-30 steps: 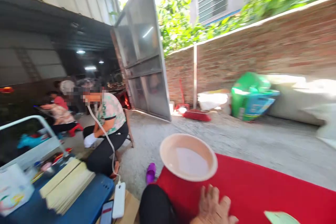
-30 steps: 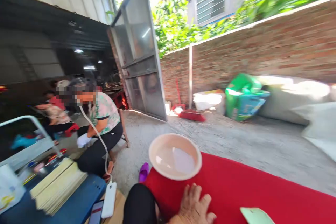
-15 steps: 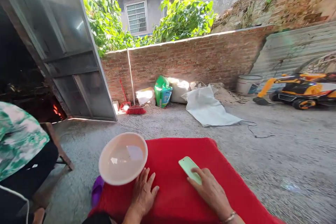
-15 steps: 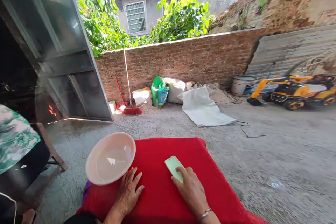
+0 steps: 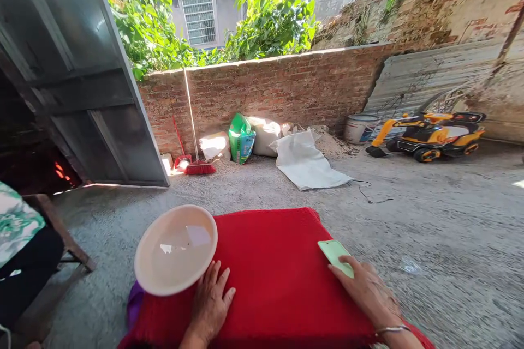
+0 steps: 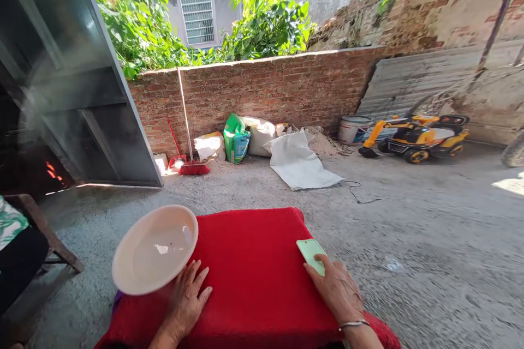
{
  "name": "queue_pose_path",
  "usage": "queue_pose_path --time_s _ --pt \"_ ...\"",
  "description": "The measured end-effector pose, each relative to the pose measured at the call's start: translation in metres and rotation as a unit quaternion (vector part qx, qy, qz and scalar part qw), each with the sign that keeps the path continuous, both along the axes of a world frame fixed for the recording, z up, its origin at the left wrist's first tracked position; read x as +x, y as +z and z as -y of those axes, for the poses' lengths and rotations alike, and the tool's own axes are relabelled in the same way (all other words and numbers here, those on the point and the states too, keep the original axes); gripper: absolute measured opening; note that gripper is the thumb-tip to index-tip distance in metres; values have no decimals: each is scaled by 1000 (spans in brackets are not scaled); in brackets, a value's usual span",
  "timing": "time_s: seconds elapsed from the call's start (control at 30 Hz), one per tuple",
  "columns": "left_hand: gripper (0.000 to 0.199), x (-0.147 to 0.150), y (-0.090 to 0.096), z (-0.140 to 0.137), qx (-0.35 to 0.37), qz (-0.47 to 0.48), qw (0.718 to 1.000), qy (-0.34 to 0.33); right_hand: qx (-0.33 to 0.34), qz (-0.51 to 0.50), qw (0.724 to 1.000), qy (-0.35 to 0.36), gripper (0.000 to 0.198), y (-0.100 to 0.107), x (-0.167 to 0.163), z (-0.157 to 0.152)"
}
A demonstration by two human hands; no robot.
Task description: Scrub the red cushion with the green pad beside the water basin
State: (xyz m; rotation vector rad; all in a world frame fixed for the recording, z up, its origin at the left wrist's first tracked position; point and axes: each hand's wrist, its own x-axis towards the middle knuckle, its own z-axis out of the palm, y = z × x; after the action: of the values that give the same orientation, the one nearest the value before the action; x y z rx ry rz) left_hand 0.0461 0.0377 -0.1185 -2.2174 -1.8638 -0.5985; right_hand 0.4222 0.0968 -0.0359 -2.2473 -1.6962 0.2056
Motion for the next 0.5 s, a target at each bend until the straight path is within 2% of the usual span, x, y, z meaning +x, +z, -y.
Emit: queue_pose_path --time_s 0.03,0.1,0.27,0.37,0.43,0.5 --pt "39 0 1 0 1 -4 1000 0 -3 -2 1000 -20 41 2 3 -1" --pt "38 -1 1 1 3 -10 1000 2 6 -10 1000 -3 40 4 -13 -2" --pt "39 -4 0 1 -10 -10 1000 7 38 -27 980 192 26 -1 -126 -7" --pt "40 -4 0 1 -24 -6 1000 15 25 -6 966 257 25 2 -173 -13" --pt "40 -4 0 1 -26 -1 1000 17 11 13 965 262 25 6 -176 -18" --pt "40 -2 2 2 -25 2 1000 15 -4 29 971 238 26 9 -154 -25"
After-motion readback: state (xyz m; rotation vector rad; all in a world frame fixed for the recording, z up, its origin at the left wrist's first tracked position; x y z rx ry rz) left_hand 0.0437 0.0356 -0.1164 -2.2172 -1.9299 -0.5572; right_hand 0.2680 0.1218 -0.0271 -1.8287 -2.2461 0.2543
